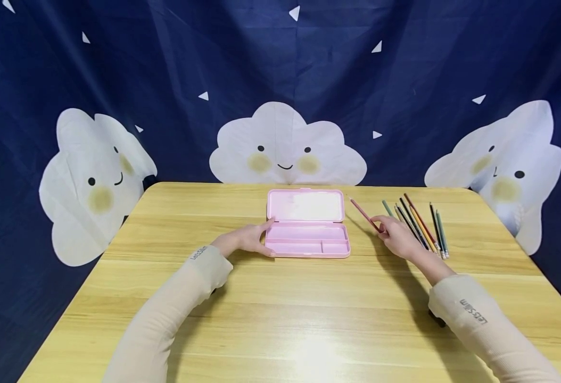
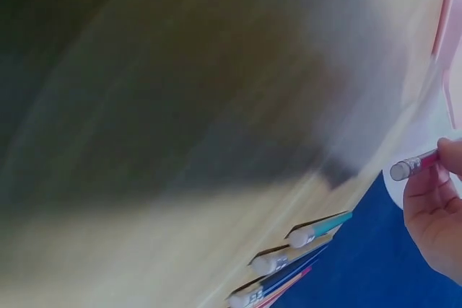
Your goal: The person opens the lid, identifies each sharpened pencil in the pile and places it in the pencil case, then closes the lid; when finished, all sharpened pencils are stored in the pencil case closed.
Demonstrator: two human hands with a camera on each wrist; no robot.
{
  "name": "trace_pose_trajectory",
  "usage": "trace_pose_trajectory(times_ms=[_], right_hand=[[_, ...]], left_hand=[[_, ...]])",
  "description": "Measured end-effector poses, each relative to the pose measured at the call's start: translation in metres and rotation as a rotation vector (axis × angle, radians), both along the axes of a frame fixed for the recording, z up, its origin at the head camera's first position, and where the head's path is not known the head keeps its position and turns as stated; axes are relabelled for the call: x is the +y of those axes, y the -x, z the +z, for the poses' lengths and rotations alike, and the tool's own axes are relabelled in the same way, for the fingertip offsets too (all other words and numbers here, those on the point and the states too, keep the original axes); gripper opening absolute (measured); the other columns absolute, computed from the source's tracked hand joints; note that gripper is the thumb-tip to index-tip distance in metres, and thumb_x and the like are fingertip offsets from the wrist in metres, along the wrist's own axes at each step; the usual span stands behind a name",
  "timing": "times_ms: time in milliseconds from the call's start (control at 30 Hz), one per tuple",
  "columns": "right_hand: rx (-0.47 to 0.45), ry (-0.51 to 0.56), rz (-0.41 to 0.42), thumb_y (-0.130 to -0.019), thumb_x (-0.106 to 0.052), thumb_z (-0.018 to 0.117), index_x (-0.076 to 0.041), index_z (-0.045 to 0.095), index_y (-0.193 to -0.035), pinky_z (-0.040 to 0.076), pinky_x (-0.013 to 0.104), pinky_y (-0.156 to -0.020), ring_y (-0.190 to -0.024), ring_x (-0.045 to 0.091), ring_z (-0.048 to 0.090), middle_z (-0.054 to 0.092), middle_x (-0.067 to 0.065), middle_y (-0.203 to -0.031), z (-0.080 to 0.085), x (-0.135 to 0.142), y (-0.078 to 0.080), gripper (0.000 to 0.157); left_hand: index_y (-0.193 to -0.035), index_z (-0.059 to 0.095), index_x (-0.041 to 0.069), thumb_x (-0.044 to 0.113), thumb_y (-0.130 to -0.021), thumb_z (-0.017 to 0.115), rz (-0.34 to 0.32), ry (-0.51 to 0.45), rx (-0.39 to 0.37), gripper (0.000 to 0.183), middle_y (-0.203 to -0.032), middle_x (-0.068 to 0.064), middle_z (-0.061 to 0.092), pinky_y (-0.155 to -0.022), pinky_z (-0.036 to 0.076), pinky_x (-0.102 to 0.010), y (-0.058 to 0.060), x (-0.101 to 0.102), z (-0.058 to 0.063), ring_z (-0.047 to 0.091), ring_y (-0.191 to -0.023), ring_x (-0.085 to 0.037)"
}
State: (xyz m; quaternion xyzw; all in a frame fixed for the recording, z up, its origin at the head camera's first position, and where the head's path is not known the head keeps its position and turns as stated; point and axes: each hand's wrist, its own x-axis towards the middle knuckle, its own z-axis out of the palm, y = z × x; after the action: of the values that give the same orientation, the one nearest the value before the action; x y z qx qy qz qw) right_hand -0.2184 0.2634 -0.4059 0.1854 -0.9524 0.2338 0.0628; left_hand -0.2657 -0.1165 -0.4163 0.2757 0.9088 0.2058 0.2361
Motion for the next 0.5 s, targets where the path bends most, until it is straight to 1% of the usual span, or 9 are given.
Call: trace_pose_trajectory(times_ms=[100, 300, 433, 500], right_hand=[[0.032, 0.000, 0.015, -0.079, 0.010, 0.059, 0.008, 0.054, -0.113, 0.043, 0.043, -0.067, -0.073, 0.026, 0.051, 0.054, 0.012, -0.077, -0.001, -0.005, 0.002, 0.034], [0.034, -0.011, 0.055, -0.080, 0.009, 0.058, 0.003, 0.057, -0.111, 0.040, 0.037, -0.064, -0.072, 0.022, 0.047, 0.051, 0.008, -0.076, -0.003, -0.014, 0.005, 0.031], [0.062, 0.000, 0.105, -0.080, 0.010, 0.058, 0.000, 0.061, -0.108, 0.040, 0.035, -0.062, -0.071, 0.020, 0.046, 0.049, 0.005, -0.075, -0.005, -0.020, 0.008, 0.030], [0.077, 0.002, 0.136, -0.080, 0.011, 0.057, -0.001, 0.062, -0.108, 0.042, 0.035, -0.063, -0.072, 0.020, 0.047, 0.051, 0.006, -0.075, -0.005, -0.024, 0.010, 0.031]], left_hand=[[-0.147, 0.003, 0.005, 0.043, -0.075, 0.071, -0.004, -0.004, 0.001, 0.106, -0.146, -0.023, 0.023, -0.108, 0.024, -0.039, 0.000, 0.000, 0.000, 0.028, -0.133, -0.031], [-0.147, 0.003, 0.006, 0.044, -0.075, 0.071, 0.000, 0.007, -0.001, 0.105, -0.146, -0.022, 0.023, -0.108, 0.024, -0.039, -0.001, 0.001, 0.002, 0.027, -0.133, -0.030], [-0.147, 0.004, 0.008, 0.045, -0.075, 0.071, 0.010, 0.018, -0.002, 0.105, -0.147, -0.020, 0.023, -0.108, 0.024, -0.039, -0.001, 0.001, 0.001, 0.028, -0.133, -0.029], [-0.147, 0.004, 0.008, 0.045, -0.075, 0.071, 0.012, 0.020, 0.001, 0.105, -0.146, -0.020, 0.024, -0.108, 0.025, -0.039, -0.001, 0.001, 0.001, 0.029, -0.132, -0.029]])
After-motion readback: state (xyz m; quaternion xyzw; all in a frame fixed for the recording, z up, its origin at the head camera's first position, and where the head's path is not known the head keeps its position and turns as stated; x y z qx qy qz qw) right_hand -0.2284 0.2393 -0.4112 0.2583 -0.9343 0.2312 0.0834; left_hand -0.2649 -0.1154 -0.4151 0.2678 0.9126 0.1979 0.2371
